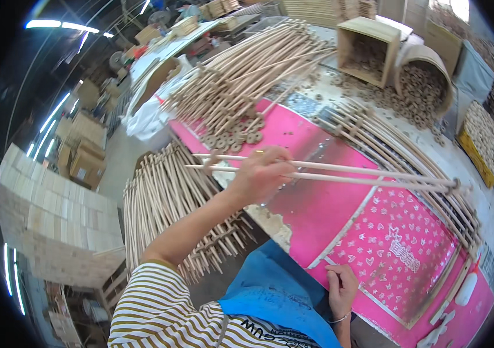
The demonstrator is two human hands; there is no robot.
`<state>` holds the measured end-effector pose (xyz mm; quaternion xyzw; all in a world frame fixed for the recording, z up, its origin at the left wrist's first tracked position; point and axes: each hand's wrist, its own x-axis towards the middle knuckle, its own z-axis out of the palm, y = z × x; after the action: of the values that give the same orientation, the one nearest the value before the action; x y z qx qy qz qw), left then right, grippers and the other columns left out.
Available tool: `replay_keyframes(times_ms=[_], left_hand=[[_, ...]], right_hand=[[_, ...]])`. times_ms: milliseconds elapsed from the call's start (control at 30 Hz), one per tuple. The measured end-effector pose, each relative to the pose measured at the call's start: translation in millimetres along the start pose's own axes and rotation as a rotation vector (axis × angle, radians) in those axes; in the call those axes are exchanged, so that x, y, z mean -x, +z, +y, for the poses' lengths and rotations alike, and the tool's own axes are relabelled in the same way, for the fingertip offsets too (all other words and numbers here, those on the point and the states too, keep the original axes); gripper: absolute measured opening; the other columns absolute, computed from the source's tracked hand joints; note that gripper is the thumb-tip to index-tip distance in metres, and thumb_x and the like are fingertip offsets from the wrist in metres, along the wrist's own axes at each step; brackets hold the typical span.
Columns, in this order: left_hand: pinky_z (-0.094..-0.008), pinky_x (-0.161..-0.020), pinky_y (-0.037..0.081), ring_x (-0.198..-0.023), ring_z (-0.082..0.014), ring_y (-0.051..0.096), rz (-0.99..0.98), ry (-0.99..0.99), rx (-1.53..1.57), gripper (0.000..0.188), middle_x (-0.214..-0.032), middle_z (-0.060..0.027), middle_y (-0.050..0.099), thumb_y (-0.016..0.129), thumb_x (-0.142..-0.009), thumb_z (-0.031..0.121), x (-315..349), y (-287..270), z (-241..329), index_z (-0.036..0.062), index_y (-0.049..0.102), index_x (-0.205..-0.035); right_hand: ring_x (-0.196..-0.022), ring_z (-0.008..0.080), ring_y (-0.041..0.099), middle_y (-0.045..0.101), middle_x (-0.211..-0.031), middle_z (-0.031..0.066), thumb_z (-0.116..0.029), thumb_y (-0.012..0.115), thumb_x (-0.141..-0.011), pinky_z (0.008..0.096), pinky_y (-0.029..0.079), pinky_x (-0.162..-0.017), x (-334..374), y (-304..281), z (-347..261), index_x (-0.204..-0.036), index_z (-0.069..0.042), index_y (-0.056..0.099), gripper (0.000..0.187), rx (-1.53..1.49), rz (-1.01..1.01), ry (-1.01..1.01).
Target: Assemble a wooden structure by sliding small wooden rings onto curved wooden sticks.
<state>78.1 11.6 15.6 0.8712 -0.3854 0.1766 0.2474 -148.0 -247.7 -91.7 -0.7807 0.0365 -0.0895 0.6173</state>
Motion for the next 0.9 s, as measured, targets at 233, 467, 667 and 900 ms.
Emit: replay_keyframes(times_ms=[233,467,667,900], left_hand=[[-0.0336,-0.087,0.05,-0.101,-0.0283,0.063,0.382,-0.556,-0.123,0.019,-0.107,-0.0132,0.065,0.072,-0.087,0.006,157,-171,-24,-0.0012,0.071,-0.105],[-0.0308,-0.073,0.045,-0.078,-0.0172,0.056,0.656,-1.081,-0.385,0.016,-0.091,-0.0077,0.063,0.07,-0.092,0.013,357,-218,-58,-0.0029,0.069,-0.094],[-0.0336,-0.056,0.042,-0.058,-0.0133,0.054,0.804,-1.569,0.017,0.016,-0.065,-0.0003,0.06,0.075,-0.088,0.014,437,-177,-110,-0.0008,0.072,-0.083],[-0.0362,-0.058,0.049,-0.06,-0.0185,0.062,0.721,-1.743,-0.12,0.014,-0.07,-0.009,0.066,0.075,-0.087,0.013,441,-147,-147,-0.0011,0.073,-0.089]], right_hand=[[-0.07,0.0091,0.055,0.06,-0.078,0.0017,-0.007,0.059,-0.099,0.0248,0.042,-0.063,3,0,12,-0.098,0.0,0.07,0.013,0.037,-0.062,-0.013],[-0.069,0.0117,0.052,0.056,-0.077,0.004,-0.004,0.06,-0.095,0.0269,0.039,-0.063,2,4,2,-0.095,0.001,0.07,0.01,0.001,-0.059,0.014],[-0.069,0.0118,0.052,0.056,-0.076,0.004,-0.003,0.06,-0.095,0.027,0.039,-0.063,4,2,4,-0.094,0.001,0.07,0.01,0.029,-0.046,0.005],[-0.069,0.0098,0.054,0.058,-0.078,0.0027,-0.006,0.06,-0.098,0.025,0.041,-0.063,3,1,6,-0.096,0.001,0.07,0.012,0.044,-0.067,-0.023]])
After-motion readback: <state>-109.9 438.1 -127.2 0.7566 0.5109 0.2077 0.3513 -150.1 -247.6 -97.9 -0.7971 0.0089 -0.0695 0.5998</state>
